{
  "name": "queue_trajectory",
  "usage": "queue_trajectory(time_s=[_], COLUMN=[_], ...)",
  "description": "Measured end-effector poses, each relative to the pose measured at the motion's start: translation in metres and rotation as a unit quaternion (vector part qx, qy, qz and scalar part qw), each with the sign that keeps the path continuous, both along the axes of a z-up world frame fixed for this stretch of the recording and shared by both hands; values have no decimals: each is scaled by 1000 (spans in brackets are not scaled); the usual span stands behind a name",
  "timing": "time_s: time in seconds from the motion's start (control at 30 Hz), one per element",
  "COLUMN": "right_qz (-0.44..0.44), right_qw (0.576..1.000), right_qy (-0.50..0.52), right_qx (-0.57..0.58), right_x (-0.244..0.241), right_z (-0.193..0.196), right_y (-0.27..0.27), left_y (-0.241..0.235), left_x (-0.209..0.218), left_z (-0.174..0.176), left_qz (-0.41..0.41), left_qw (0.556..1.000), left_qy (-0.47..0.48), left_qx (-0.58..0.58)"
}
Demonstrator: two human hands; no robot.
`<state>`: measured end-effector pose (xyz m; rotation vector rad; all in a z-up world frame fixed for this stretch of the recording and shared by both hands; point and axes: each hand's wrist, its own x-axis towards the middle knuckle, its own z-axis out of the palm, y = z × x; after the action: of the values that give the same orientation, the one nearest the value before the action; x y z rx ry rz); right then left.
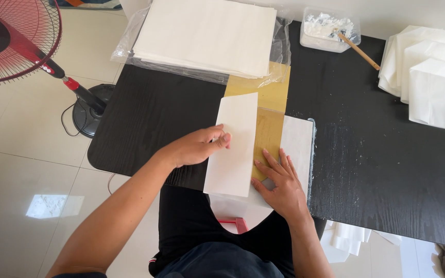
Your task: Manually folding paper sheets around a template and applying glue to assemble paper bags.
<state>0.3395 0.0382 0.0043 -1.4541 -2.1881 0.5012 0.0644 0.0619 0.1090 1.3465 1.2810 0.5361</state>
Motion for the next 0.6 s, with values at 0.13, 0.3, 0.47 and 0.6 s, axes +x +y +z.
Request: queue_trajectory(time_s=[0.13,0.3,0.47,0.6], right_qz=[7,7,4,0], right_qw=[1000,998,998,998], right_qy=[-7,-30,-32,-38], right_qx=[-30,-51,-45,-43], right_x=[3,2,1,1], right_z=[-6,-2,2,2], right_y=[3,3,3,2], left_y=[21,34,35,37], left_x=[-10,-8,-2,1], left_z=[-29,-54,-61,-65], left_qz=[-23,-108,-158,-168], left_qw=[979,905,900,887], left_qy=[186,390,384,404], left_qx=[79,132,136,146])
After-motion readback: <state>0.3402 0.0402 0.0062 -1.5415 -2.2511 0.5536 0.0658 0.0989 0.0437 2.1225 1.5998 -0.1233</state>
